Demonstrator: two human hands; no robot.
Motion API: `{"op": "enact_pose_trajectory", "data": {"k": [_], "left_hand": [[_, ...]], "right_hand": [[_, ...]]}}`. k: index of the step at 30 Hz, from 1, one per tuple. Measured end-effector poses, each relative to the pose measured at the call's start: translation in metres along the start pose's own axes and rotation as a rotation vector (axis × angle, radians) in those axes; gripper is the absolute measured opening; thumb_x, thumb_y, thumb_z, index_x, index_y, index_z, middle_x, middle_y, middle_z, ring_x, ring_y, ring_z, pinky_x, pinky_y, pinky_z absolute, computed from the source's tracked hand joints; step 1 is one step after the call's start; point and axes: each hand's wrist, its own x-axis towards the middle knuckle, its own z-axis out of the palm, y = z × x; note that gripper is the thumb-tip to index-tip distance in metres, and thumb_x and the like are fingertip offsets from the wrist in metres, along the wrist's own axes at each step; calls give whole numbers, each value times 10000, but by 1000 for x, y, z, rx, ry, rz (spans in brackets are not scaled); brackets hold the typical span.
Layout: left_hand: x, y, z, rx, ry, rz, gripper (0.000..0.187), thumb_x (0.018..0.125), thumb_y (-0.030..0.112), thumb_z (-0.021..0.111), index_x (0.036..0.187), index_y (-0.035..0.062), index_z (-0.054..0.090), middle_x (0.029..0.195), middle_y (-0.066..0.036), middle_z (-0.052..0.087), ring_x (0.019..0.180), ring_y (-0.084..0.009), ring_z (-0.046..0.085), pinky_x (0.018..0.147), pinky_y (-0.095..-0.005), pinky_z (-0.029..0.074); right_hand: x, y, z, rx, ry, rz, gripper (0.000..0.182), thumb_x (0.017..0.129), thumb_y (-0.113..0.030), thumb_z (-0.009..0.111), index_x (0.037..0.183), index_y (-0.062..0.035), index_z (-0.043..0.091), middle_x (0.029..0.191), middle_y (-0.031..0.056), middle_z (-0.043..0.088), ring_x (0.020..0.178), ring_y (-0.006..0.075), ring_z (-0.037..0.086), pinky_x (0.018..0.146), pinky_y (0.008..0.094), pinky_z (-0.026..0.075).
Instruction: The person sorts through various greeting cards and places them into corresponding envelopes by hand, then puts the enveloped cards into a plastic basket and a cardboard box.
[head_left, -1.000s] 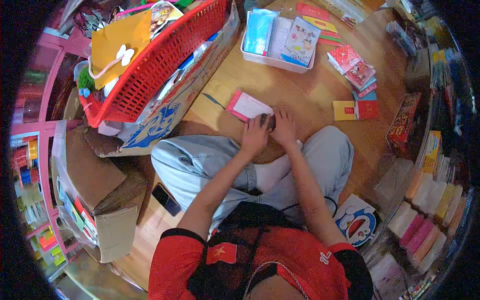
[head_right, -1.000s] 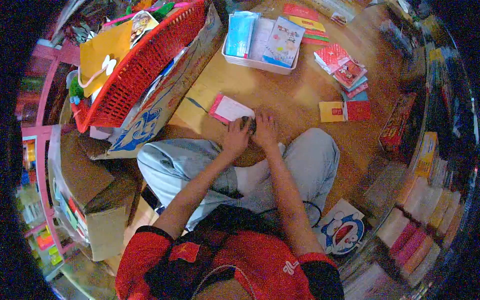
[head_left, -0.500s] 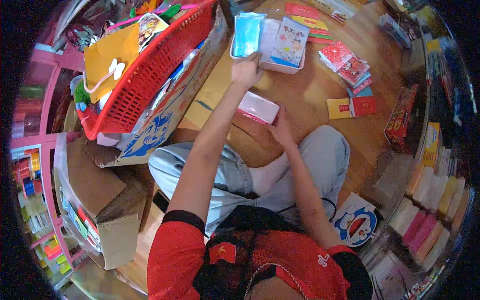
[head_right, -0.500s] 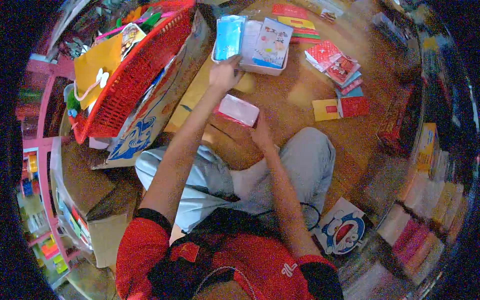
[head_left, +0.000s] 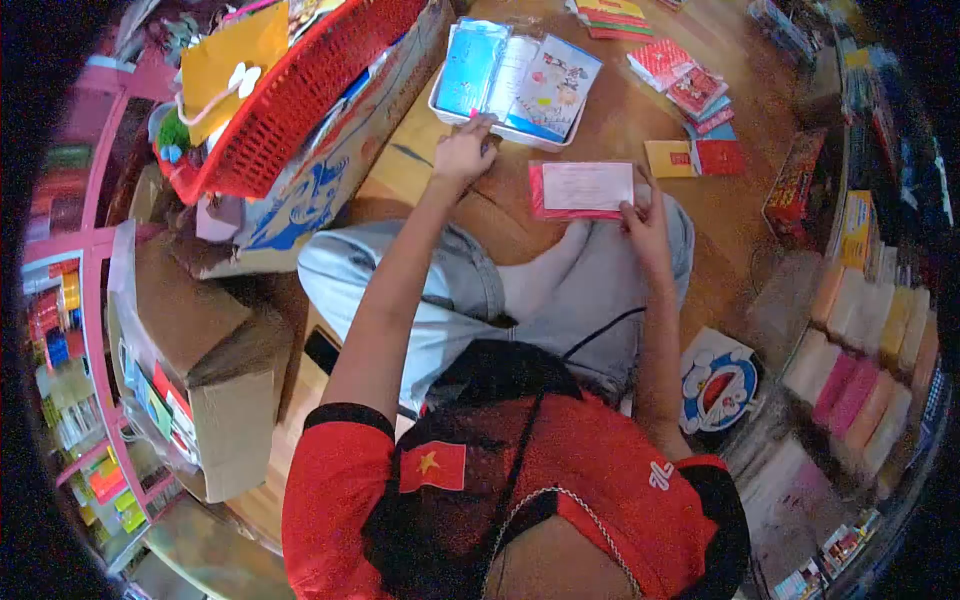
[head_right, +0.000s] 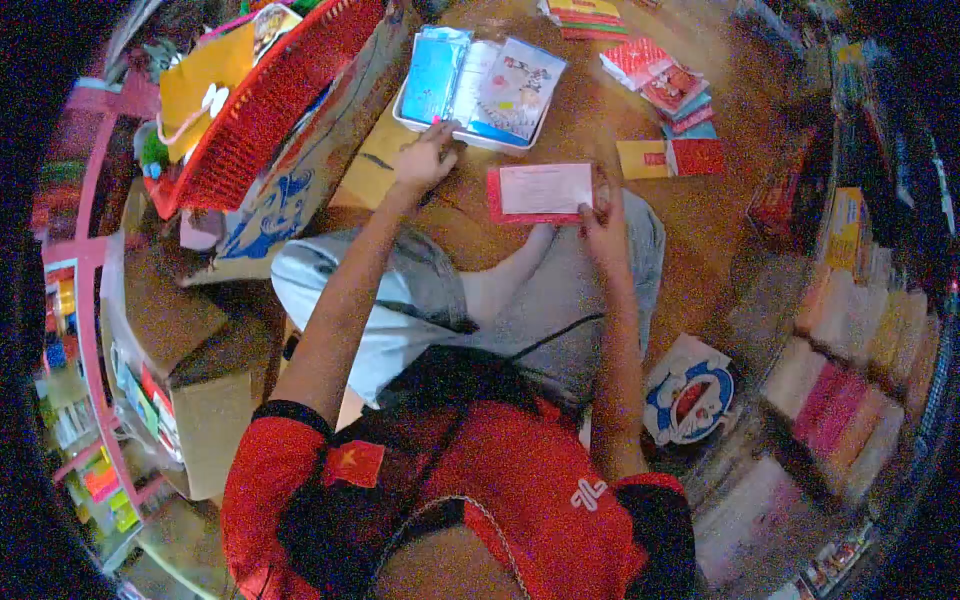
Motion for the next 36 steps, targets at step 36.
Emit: {"op": "enact_pose_trajectory", "data": {"k": [36], "left_hand": [[-54,44,15,-172,120,-189,292,809,245,542,1091,227,613,1054,-28,607,864,-271,607,731,-404,499]], "right_hand": [[175,-68,52,-535,31,-418,373,785,-184,610,1100,9,563,777,78,633,539,100,526,489,238,417]]}}
